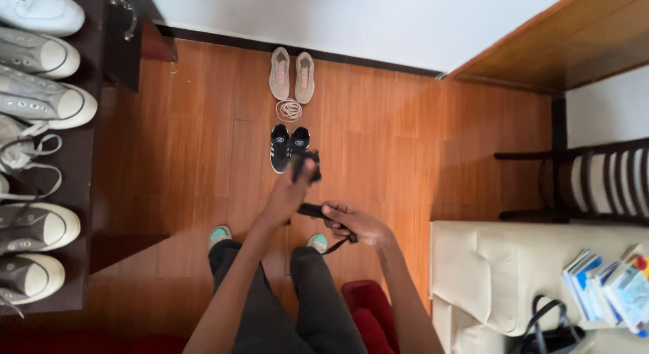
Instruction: The person removes shoelaces from several pairs of shoes on a table, then places the shoes and laces on the floor in organized rows. The person handles multiple pairs of sneakers and canvas shoes, separating laces and arranging them systematically.
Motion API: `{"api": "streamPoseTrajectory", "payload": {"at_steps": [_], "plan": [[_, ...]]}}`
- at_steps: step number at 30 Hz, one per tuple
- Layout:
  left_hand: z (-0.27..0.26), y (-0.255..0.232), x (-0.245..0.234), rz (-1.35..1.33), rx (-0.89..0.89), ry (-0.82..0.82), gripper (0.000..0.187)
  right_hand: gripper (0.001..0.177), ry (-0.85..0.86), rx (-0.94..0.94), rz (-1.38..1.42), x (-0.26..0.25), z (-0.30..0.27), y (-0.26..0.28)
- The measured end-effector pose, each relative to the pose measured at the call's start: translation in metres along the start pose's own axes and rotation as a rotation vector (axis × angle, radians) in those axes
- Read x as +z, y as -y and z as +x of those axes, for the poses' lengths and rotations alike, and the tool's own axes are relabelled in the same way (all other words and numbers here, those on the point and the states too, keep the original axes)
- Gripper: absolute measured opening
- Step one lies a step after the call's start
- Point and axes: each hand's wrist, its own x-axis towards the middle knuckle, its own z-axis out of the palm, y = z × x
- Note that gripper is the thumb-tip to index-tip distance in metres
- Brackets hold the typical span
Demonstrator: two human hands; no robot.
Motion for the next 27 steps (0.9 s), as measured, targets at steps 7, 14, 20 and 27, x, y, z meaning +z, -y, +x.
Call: {"api": "streamPoseTrajectory", "payload": {"at_steps": [7, 14, 20, 27], "plan": [[0.003, 0.091, -0.016, 0.495, -0.025, 0.336, 0.076, 0.026, -0.331, -0.085, -0.054, -0.031, 0.065, -0.024], [0.024, 0.226, -0.044, 0.617, -0.348, 0.625, 0.056, 0.045, -0.345, 0.145, 0.124, -0.048, 0.135, -0.082], [0.048, 0.311, -0.069, 0.276, -0.548, 0.566, 0.06, 0.043, -0.287, 0.331, -0.107, -0.142, 0.21, -0.159], [0.076, 0.483, -0.136, 0.058, -0.573, 0.031, 0.047, 0.029, -0.564, 0.052, 0.401, -0.268, 0.323, -0.327]]}}
